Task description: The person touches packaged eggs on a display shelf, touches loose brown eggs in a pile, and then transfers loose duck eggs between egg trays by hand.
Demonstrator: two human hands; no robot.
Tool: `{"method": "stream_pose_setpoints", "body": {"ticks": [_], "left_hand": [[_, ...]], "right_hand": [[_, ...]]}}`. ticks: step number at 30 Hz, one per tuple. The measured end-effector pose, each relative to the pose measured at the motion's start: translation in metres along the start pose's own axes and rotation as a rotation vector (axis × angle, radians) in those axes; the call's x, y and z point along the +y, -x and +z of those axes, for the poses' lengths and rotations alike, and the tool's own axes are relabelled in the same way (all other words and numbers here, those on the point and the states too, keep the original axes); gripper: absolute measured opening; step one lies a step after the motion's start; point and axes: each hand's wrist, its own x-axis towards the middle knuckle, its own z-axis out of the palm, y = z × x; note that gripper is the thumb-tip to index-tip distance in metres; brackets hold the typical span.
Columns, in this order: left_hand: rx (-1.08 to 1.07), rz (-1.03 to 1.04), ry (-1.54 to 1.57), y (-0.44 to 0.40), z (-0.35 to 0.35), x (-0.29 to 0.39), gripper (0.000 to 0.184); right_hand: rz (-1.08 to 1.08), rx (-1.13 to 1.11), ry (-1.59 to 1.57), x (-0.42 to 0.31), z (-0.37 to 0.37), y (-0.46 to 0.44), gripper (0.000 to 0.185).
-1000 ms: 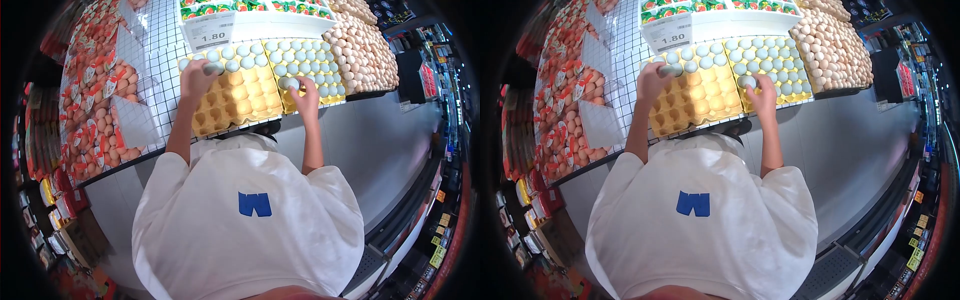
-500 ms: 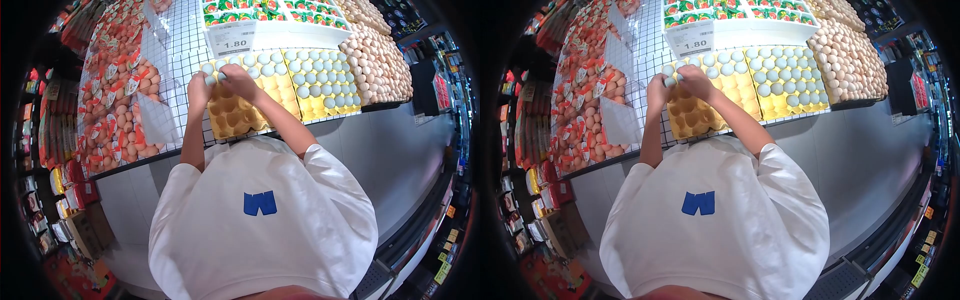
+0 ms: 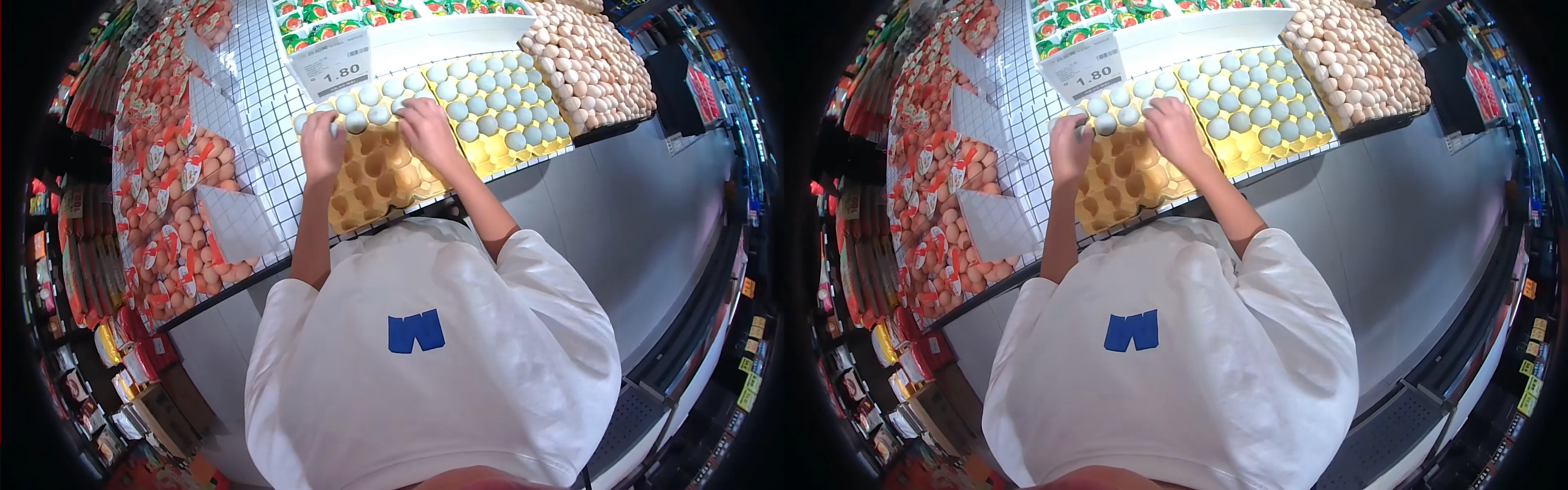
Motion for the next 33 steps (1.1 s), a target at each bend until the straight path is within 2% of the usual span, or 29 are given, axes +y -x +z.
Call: {"method": "stream_pose_setpoints", "body": {"ticks": [3,5,7,10,12,14,18,20,21,22,24,26,29,31,33], "left_hand": [[-0.100,0.224,0.212,0.004,0.042,0.041,0.024],[-0.313,0.305,0.290,0.004,0.075,0.070,0.026],[-0.344,0.420,0.319,0.009,0.105,0.097,0.026],[-0.352,0.446,0.192,0.013,0.132,0.126,0.029],[-0.303,0.454,0.138,0.009,0.141,0.136,0.030],[-0.331,0.421,-0.034,0.007,0.143,0.141,0.032],[-0.382,0.400,-0.152,0.001,0.145,0.146,0.034],[-0.307,0.329,0.048,-0.001,0.146,0.140,0.033],[-0.203,0.323,0.147,-0.004,0.134,0.137,0.036],[-0.200,0.314,0.143,-0.010,0.112,0.136,0.036],[-0.166,0.101,0.241,-0.017,0.057,0.126,0.036],[-0.154,0.014,0.207,-0.013,0.015,0.093,0.036],[-0.077,-0.063,0.136,0.009,-0.029,0.042,0.038],[-0.245,-0.392,-0.094,0.016,-0.057,0.029,0.045],[-0.193,-0.429,-0.111,0.028,-0.060,0.010,0.044]], "right_hand": [[0.180,0.040,0.143,0.034,-0.046,0.020,0.019],[0.229,0.059,0.217,0.059,-0.067,0.035,0.020],[0.421,-0.043,0.310,0.076,-0.079,0.051,0.025],[0.496,-0.160,0.317,0.084,-0.082,0.062,0.030],[0.490,-0.155,0.337,0.088,-0.081,0.063,0.032],[0.485,-0.127,0.295,0.087,-0.080,0.065,0.033],[0.539,-0.149,0.256,0.083,-0.084,0.061,0.035],[0.533,-0.130,0.260,0.078,-0.088,0.057,0.036],[0.490,-0.048,0.251,0.081,-0.090,0.054,0.036],[0.452,0.030,0.240,0.080,-0.091,0.053,0.036],[0.496,-0.009,0.217,0.059,-0.101,0.037,0.037],[0.369,0.101,0.028,0.052,-0.095,0.027,0.037],[0.319,0.013,-0.202,0.015,-0.073,0.011,0.038],[0.280,-0.083,-0.333,-0.012,-0.050,0.001,0.039],[0.264,-0.210,-0.407,-0.033,-0.024,-0.004,0.040]]}}
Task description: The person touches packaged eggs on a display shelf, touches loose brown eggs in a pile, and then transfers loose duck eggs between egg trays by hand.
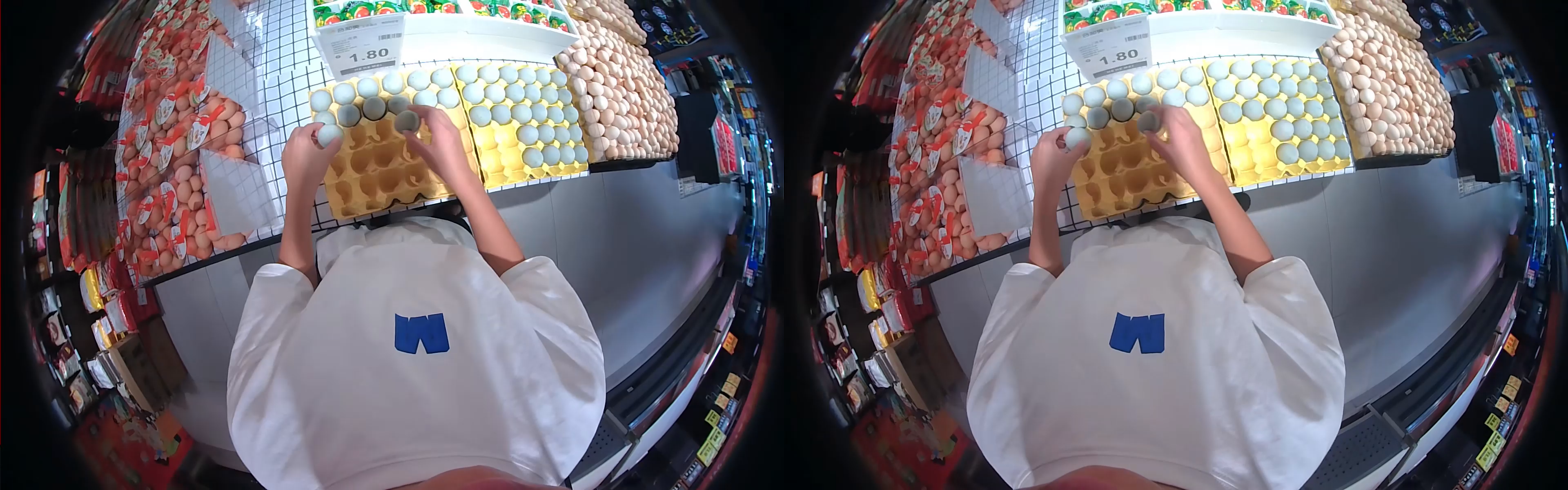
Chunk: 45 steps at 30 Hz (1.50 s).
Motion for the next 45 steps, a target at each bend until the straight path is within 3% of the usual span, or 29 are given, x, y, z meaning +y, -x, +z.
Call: {"method": "stream_pose_setpoints", "body": {"ticks": [4,7,9,15,17,19,25,28,31,32,37,41,43,45], "left_hand": [[0.066,-0.041,0.049,0.005,0.023,-0.031,0.039],[0.056,-0.007,0.033,0.006,0.029,-0.036,0.038],[0.183,0.098,0.038,0.007,0.039,-0.044,0.037],[0.223,0.115,0.075,0.012,0.040,-0.039,0.038],[0.225,0.154,0.075,0.009,0.038,-0.023,0.038],[0.285,0.326,0.140,0.004,0.041,0.001,0.034],[0.027,0.698,0.259,-0.015,0.097,0.094,0.024],[-0.049,0.815,0.262,-0.030,0.143,0.132,0.024],[-0.041,0.912,0.128,-0.039,0.178,0.150,0.023],[-0.090,0.894,0.039,-0.042,0.187,0.153,0.031],[-0.122,0.821,-0.076,-0.044,0.197,0.163,0.032],[-0.133,0.755,0.045,-0.047,0.184,0.158,0.032],[0.026,0.711,0.238,-0.037,0.157,0.155,0.031],[0.014,0.600,0.308,-0.028,0.113,0.139,0.032]], "right_hand": [[-0.123,-0.082,-0.157,-0.020,0.048,-0.012,0.038],[-0.167,-0.146,-0.108,-0.011,0.077,-0.014,0.035],[-0.288,-0.164,0.041,-0.004,0.089,-0.011,0.035],[-0.335,-0.007,0.109,-0.004,0.092,-0.005,0.035],[-0.308,0.041,0.115,-0.004,0.075,-0.005,0.033],[-0.287,0.086,0.117,0.007,0.057,-0.003,0.030],[0.016,0.356,0.440,0.065,-0.033,0.010,0.023],[0.178,0.348,0.583,0.091,-0.066,0.015,0.030],[0.178,0.268,0.605,0.109,-0.078,0.017,0.031],[0.154,0.274,0.606,0.114,-0.079,0.017,0.032],[0.151,0.243,0.581,0.118,-0.083,0.014,0.031],[0.156,0.232,0.557,0.116,-0.088,0.010,0.032],[0.090,0.353,0.573,0.098,-0.095,0.007,0.032],[0.110,0.353,0.531,0.080,-0.095,0.002,0.032]]}}
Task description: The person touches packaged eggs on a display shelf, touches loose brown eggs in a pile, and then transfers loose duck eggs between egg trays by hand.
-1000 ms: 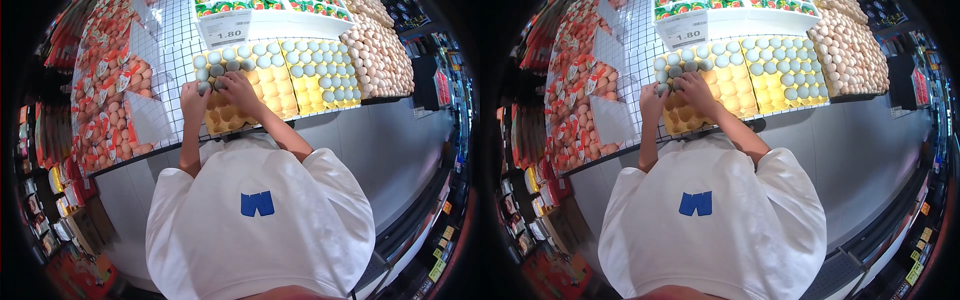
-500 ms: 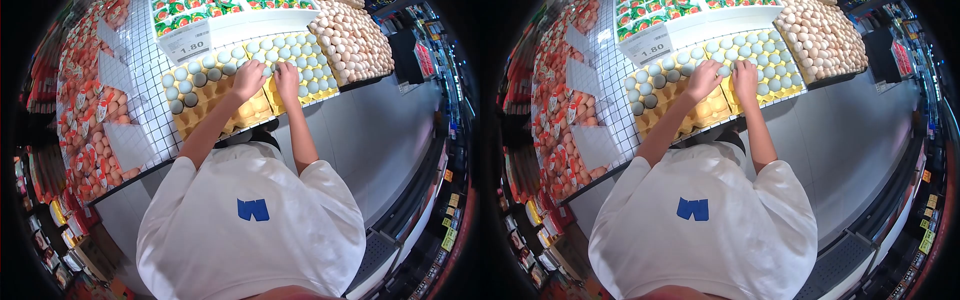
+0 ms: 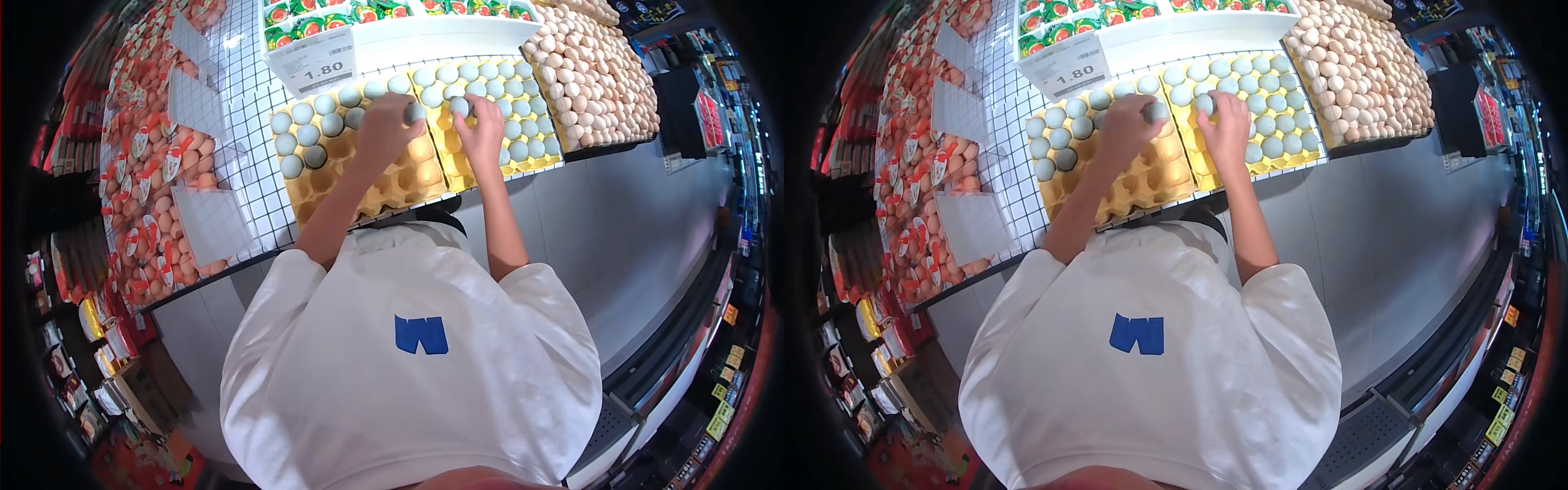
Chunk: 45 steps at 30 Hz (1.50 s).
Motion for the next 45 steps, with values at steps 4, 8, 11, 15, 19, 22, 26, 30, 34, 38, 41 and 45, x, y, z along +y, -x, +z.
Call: {"method": "stream_pose_setpoints", "body": {"ticks": [4,8,11,15,19,22,26,30,34,38,41,45], "left_hand": [[0.033,-0.253,-0.033,0.040,-0.068,-0.024,0.034],[0.022,-0.272,-0.255,0.070,-0.084,-0.058,0.039],[-0.006,-0.324,-0.160,0.076,-0.081,-0.058,0.036],[-0.057,-0.180,-0.269,0.077,-0.072,-0.075,0.034],[-0.074,-0.110,-0.341,0.075,-0.071,-0.079,0.033],[-0.024,-0.060,-0.343,0.067,-0.070,-0.070,0.030],[0.017,0.043,-0.236,0.036,-0.045,-0.048,0.025],[-0.015,0.164,-0.188,-0.005,0.004,-0.032,0.025],[0.022,0.299,-0.170,-0.032,0.049,-0.024,0.030],[-0.014,0.281,-0.314,-0.048,0.076,-0.026,0.019],[-0.081,0.224,-0.398,-0.053,0.087,-0.029,0.023],[-0.154,0.158,-0.395,-0.057,0.085,-0.031,0.034]], "right_hand": [[-0.130,-0.174,-0.408,-0.053,0.008,0.004,0.033],[-0.195,-0.301,-0.431,-0.090,0.040,0.024,0.034],[-0.247,-0.334,-0.372,-0.097,0.058,0.035,0.034],[-0.310,-0.334,-0.286,-0.100,0.074,0.042,0.032],[-0.294,-0.297,-0.288,-0.102,0.075,0.044,0.029],[-0.235,-0.226,-0.389,-0.091,0.067,0.035,0.027],[-0.096,-0.046,-0.187,-0.044,0.051,0.013,0.023],[-0.016,0.050,0.027,0.007,0.048,-0.005,0.024],[0.050,-0.052,0.110,0.024,0.047,-0.011,0.025],[0.008,-0.112,0.192,0.023,0.047,-0.019,0.029],[0.030,-0.192,0.261,0.023,0.048,-0.027,0.030],[-0.013,-0.151,0.211,0.031,0.058,-0.029,0.026]]}}
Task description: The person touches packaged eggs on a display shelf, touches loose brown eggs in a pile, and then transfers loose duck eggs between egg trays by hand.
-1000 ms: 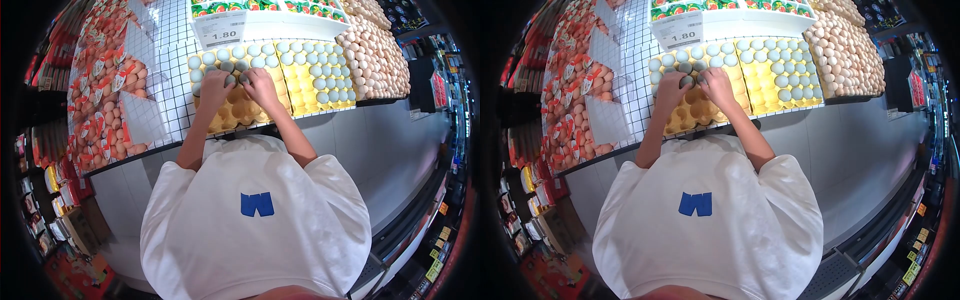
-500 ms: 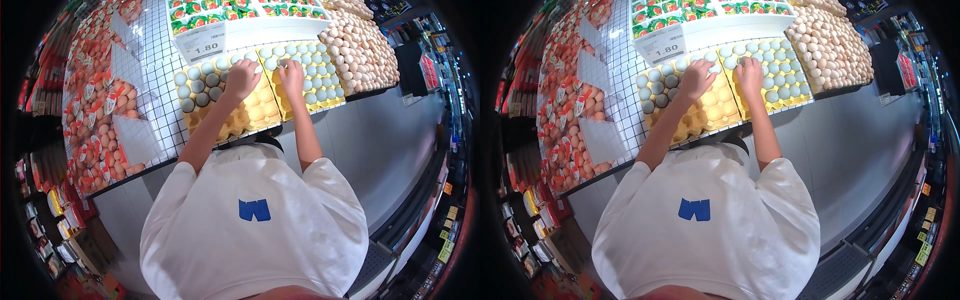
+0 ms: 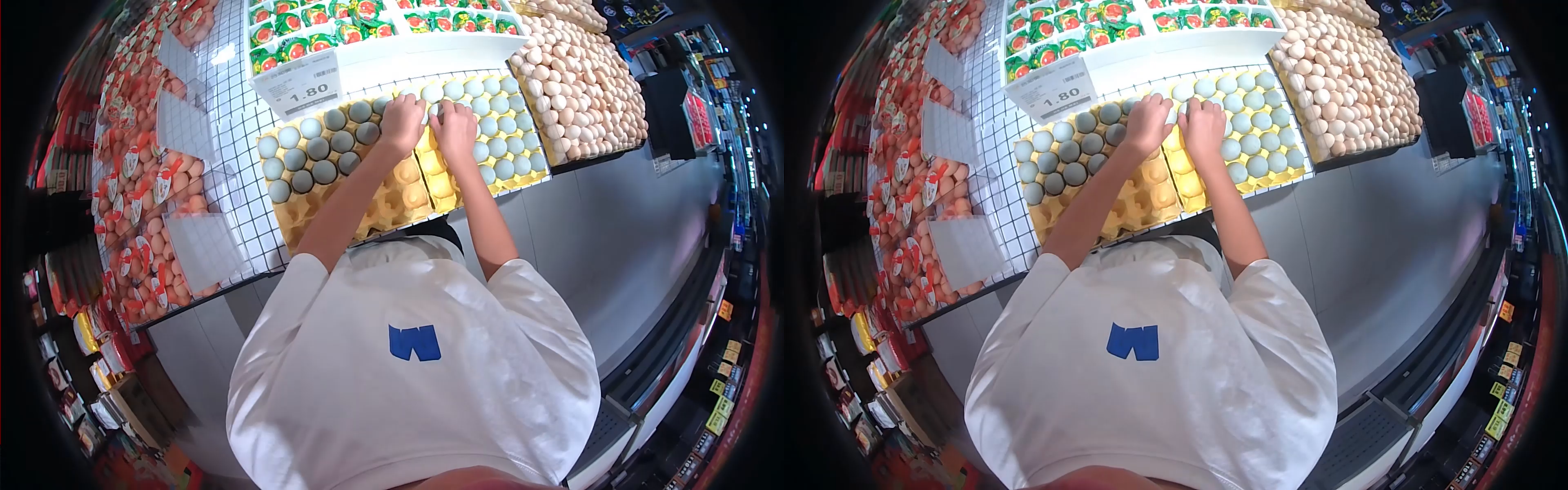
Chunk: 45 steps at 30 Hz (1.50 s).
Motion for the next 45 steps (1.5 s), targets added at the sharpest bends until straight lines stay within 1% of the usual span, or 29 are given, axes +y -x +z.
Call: {"method": "stream_pose_setpoints", "body": {"ticks": [1,3,4,5,7,8,9,10,11,13,14,16,17,19,20,22,25,28,30,31,32,34,35,37,38,39,42,44,45], "left_hand": [[-0.007,-0.008,-0.001,0.002,-0.003,0.000,0.034],[-0.011,-0.062,0.114,0.003,-0.014,-0.002,0.036],[0.079,-0.063,0.158,0.006,-0.022,-0.004,0.038],[0.075,-0.068,0.155,0.012,-0.032,-0.007,0.038],[0.061,-0.218,0.325,0.026,-0.069,-0.008,0.041],[0.055,-0.217,0.325,0.037,-0.084,-0.012,0.041],[0.002,-0.267,0.336,0.049,-0.099,-0.017,0.043],[-0.048,-0.317,0.345,0.059,-0.108,-0.022,0.044],[-0.052,-0.318,0.345,0.070,-0.109,-0.027,0.044],[-0.108,-0.345,0.329,0.089,-0.102,-0.037,0.043],[-0.104,-0.346,0.326,0.095,-0.097,-0.039,0.043],[-0.011,-0.278,0.414,0.102,-0.085,-0.037,0.036],[-0.008,-0.278,0.414,0.104,-0.080,-0.037,0.036],[0.044,-0.142,0.248,0.103,-0.073,-0.036,0.036],[0.049,-0.137,0.250,0.102,-0.070,-0.037,0.036],[0.002,-0.086,0.139,0.100,-0.066,-0.036,0.035],[-0.023,-0.067,0.098,0.100,-0.059,-0.036,0.036],[0.013,-0.054,0.109,0.101,-0.058,-0.035,0.036],[-0.020,-0.075,0.127,0.096,-0.063,-0.034,0.035],[-0.052,-0.101,0.146,0.094,-0.066,-0.032,0.033],[-0.054,-0.101,0.146,0.090,-0.064,-0.032,0.033],[0.146,-0.052,0.170,0.070,-0.060,-0.032,0.033],[0.144,-0.051,0.171,0.060,-0.057,-0.032,0.033],[0.090,-0.044,0.157,0.033,-0.059,-0.027,0.031],[0.128,-0.015,0.141,0.021,-0.049,-0.030,0.032],[0.126,-0.021,0.143,0.011,-0.038,-0.032,0.032],[0.146,-0.011,0.096,-0.014,-0.017,-0.033,0.033],[-0.016,-0.047,0.061,-0.025,-0.007,-0.034,0.034],[-0.019,-0.054,0.058,-0.029,-0.003,-0.035,0.034]], "right_hand": [[-0.013,0.017,-0.023,0.002,0.001,0.000,0.027],[-0.025,0.030,-0.050,0.002,0.000,0.001,0.028],[-0.019,0.103,-0.066,-0.001,-0.005,0.000,0.029],[-0.011,0.174,-0.081,-0.003,-0.010,0.000,0.030],[0.013,0.171,-0.143,-0.014,-0.032,0.000,0.031],[0.009,0.130,-0.280,-0.020,-0.042,0.003,0.031],[0.005,0.088,-0.418,-0.024,-0.048,0.009,0.031],[-0.027,0.037,-0.457,-0.030,-0.050,0.016,0.031],[-0.091,-0.001,-0.479,-0.037,-0.053,0.022,0.031],[-0.149,-0.028,-0.500,-0.050,-0.048,0.036,0.032],[-0.137,-0.064,-0.480,-0.054,-0.043,0.042,0.033],[-0.144,-0.087,-0.449,-0.059,-0.033,0.051,0.034],[-0.146,-0.115,-0.414,-0.061,-0.030,0.055,0.034],[-0.166,-0.093,-0.373,-0.062,-0.022,0.060,0.035],[-0.171,-0.087,-0.357,-0.061,-0.020,0.061,0.034],[-0.173,-0.082,-0.337,-0.062,-0.022,0.062,0.033],[-0.141,-0.117,-0.358,-0.063,-0.024,0.060,0.031],[-0.087,-0.151,-0.382,-0.061,-0.028,0.057,0.026],[-0.082,-0.070,-0.401,-0.053,-0.030,0.050,0.023],[-0.080,-0.070,-0.402,-0.047,-0.030,0.045,0.023],[-0.084,-0.018,-0.366,-0.041,-0.030,0.039,0.021],[-0.088,0.051,-0.278,-0.027,-0.031,0.024,0.021],[-0.086,0.050,-0.277,-0.021,-0.028,0.016,0.021],[-0.088,0.103,-0.166,-0.008,-0.023,-0.001,0.023],[-0.112,0.057,-0.130,-0.001,-0.019,-0.010,0.026],[-0.113,0.050,-0.130,0.004,-0.016,-0.015,0.026],[-0.297,-0.001,-0.050,0.014,-0.002,-0.035,0.031],[-0.348,-0.038,-0.047,0.026,0.009,-0.042,0.031],[-0.392,-0.073,-0.041,0.029,0.011,-0.045,0.032]]}}
